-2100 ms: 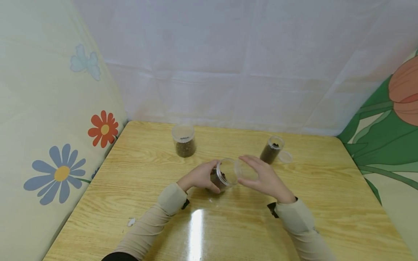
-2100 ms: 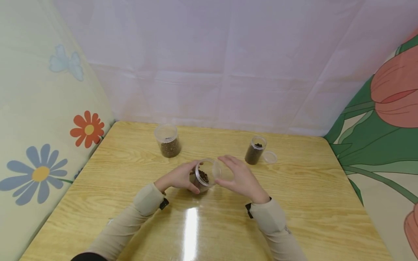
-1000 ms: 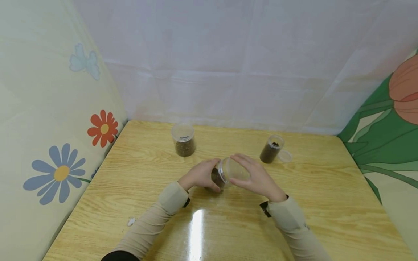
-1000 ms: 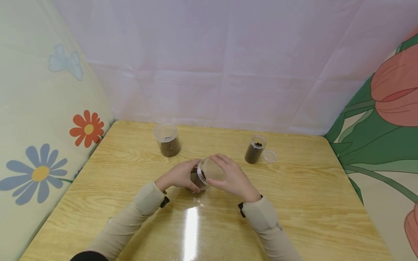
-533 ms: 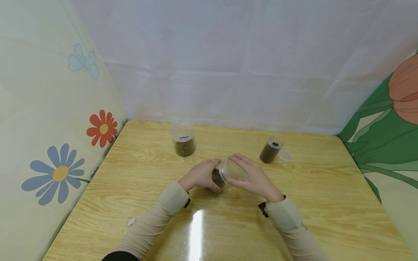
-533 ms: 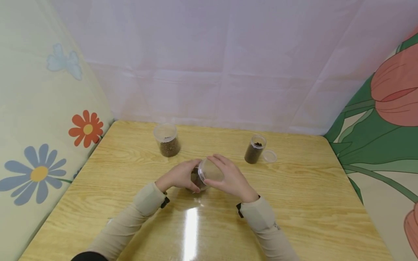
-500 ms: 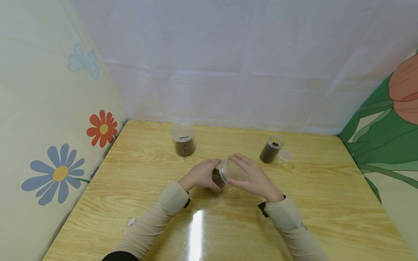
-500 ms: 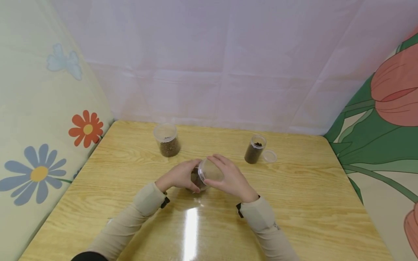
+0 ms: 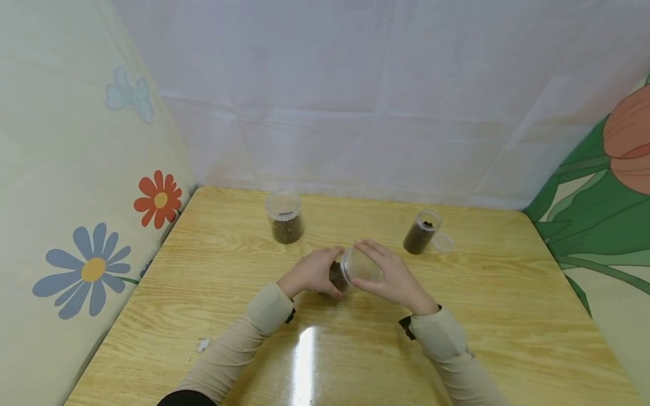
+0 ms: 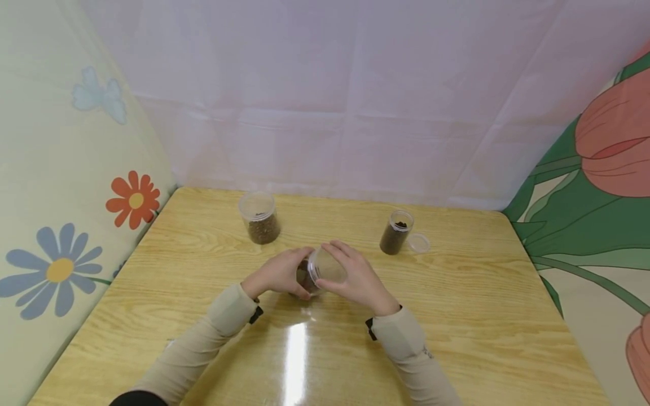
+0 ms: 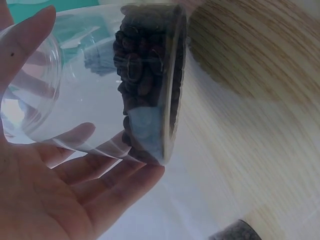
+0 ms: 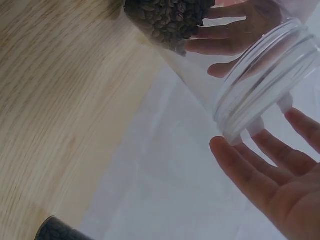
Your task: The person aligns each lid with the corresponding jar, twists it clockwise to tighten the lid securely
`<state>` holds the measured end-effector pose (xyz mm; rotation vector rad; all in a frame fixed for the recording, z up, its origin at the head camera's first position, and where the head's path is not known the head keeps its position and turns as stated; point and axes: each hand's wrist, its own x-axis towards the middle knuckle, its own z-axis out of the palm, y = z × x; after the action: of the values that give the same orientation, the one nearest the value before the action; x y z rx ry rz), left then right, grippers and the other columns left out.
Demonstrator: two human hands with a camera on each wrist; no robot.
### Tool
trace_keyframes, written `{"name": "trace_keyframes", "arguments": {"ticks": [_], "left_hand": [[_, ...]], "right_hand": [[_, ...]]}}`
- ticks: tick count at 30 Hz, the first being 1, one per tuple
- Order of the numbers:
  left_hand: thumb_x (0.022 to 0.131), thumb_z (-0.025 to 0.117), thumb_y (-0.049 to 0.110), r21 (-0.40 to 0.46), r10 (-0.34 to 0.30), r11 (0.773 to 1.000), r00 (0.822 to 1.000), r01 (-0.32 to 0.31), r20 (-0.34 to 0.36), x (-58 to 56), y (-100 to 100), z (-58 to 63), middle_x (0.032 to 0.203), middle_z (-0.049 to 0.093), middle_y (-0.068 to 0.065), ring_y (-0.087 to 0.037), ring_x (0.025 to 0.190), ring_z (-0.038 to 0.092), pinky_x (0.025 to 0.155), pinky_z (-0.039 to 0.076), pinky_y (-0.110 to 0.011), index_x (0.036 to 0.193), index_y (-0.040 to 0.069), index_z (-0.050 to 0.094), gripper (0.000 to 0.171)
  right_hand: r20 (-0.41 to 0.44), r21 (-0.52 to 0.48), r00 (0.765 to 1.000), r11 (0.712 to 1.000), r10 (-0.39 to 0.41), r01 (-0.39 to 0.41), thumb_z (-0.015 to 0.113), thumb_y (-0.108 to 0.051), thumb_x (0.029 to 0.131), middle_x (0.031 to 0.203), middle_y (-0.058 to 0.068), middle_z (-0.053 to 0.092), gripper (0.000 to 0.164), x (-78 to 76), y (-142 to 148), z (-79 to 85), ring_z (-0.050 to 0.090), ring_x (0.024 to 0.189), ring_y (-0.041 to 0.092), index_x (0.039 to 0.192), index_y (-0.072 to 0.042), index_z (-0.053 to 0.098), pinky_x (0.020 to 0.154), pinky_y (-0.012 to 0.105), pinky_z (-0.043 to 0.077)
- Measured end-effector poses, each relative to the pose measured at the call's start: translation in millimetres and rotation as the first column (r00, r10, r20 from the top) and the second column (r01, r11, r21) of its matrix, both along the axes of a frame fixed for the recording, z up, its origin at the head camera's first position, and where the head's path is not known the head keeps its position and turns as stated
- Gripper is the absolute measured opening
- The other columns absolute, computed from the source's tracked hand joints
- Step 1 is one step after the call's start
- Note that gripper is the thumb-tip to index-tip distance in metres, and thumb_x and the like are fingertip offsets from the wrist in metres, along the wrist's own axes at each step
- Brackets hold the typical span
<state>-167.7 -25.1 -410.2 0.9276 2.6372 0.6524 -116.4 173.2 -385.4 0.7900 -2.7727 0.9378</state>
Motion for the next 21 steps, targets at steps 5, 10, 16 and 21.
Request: {"name": "trace_keyframes", "arguments": {"ticks": [5,10,16,21], "left_hand": [[0.054,0.087,0.032,-0.010,0.005,1.000,1.000,-0.005,-0.009,0.1,-1.7,0.3,0.125,0.052,-0.014,-0.028,0.109,0.052,0.090,0.044,-0.042,0.135,0.004,0.038,0.099],[0.054,0.087,0.033,-0.029,0.010,1.000,1.000,-0.011,-0.020,0.0,-2.1,0.6,0.124,0.053,-0.015,-0.029,0.109,0.051,0.088,0.044,-0.043,0.135,0.005,0.038,0.098],[0.055,0.087,0.033,-0.042,0.013,0.999,1.000,-0.014,-0.020,0.5,-1.7,1.9,0.125,0.052,-0.015,-0.030,0.110,0.051,0.089,0.044,-0.044,0.135,0.005,0.038,0.098],[0.055,0.087,0.032,-0.045,0.023,0.999,1.000,-0.023,-0.009,1.6,-0.7,4.6,0.126,0.051,-0.015,-0.030,0.111,0.050,0.089,0.044,-0.045,0.135,0.005,0.038,0.097]], "right_hand": [[-0.015,-0.006,1.000,1.000,-0.002,0.002,0.073,-0.030,0.076,0.134,0.019,0.042,0.069,0.5,-1.4,-2.9,0.041,0.120,0.039,0.134,-0.006,0.044,0.093,0.056,0.036],[-0.026,-0.010,1.000,1.000,-0.006,0.006,0.073,-0.030,0.076,0.135,0.018,0.042,0.069,0.8,-1.7,-4.2,0.041,0.120,0.039,0.134,-0.006,0.044,0.093,0.056,0.036],[-0.013,-0.006,1.000,1.000,-0.012,0.012,0.073,-0.031,0.076,0.136,0.017,0.040,0.070,0.8,-0.3,-4.4,0.039,0.122,0.037,0.135,-0.007,0.043,0.094,0.055,0.035],[-0.010,-0.009,1.000,1.000,-0.002,0.002,0.073,-0.030,0.076,0.137,0.016,0.040,0.070,0.2,0.6,-4.0,0.039,0.123,0.037,0.135,-0.007,0.042,0.095,0.054,0.035]]}}
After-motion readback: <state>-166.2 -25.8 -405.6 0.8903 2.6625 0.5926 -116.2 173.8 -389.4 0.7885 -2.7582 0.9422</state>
